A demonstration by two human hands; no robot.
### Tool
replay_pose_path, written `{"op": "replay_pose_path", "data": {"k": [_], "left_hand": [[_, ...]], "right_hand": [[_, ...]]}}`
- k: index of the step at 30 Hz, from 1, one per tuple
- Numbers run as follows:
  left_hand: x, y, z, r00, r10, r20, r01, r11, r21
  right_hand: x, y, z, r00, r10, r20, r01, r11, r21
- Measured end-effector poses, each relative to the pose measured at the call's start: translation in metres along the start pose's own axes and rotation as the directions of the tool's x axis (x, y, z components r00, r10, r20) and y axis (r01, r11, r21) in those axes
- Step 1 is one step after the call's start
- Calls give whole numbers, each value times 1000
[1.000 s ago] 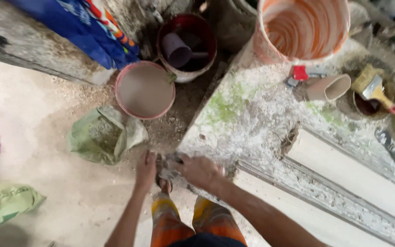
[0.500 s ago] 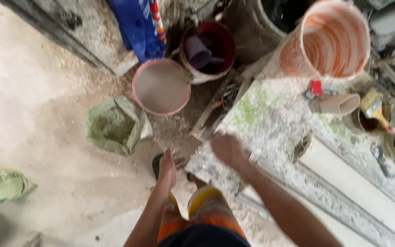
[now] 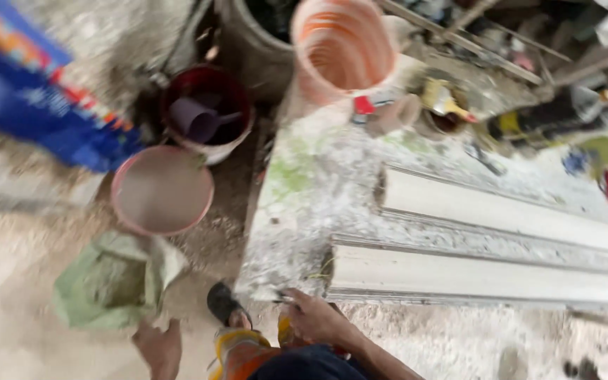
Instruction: The person smooths long white wooden planks on a workbench using a sanding block. They repeatedly rub the block along the length of the planks and occasionally scrape the edges with a small metal tool to remove rough spots.
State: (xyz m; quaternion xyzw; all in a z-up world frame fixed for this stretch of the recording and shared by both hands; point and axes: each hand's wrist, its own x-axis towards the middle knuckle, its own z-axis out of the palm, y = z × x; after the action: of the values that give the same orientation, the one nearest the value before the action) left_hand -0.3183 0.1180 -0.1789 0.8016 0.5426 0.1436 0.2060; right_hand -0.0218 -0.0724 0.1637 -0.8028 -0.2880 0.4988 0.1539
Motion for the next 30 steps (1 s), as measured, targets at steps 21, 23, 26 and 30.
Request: {"op": "replay_pose_path", "data": {"k": [21, 23, 26, 30], "left_hand": [[17, 594, 118, 377, 804, 460, -654, 583, -482], [12, 597, 133, 342, 851, 398, -759, 500, -416], [7, 568, 163, 343, 862, 373, -811, 472, -346], [56, 555, 155, 481, 823, 303, -799, 554, -234]], "right_hand": [[9, 445, -278, 923, -294, -247, 22, 683, -730], [-7, 450, -298, 978, -130, -161, -29, 685, -728], [-15, 476, -294, 960, -212, -181, -14, 612, -791], [11, 448, -283, 976, -197, -88, 46, 587, -808]]}}
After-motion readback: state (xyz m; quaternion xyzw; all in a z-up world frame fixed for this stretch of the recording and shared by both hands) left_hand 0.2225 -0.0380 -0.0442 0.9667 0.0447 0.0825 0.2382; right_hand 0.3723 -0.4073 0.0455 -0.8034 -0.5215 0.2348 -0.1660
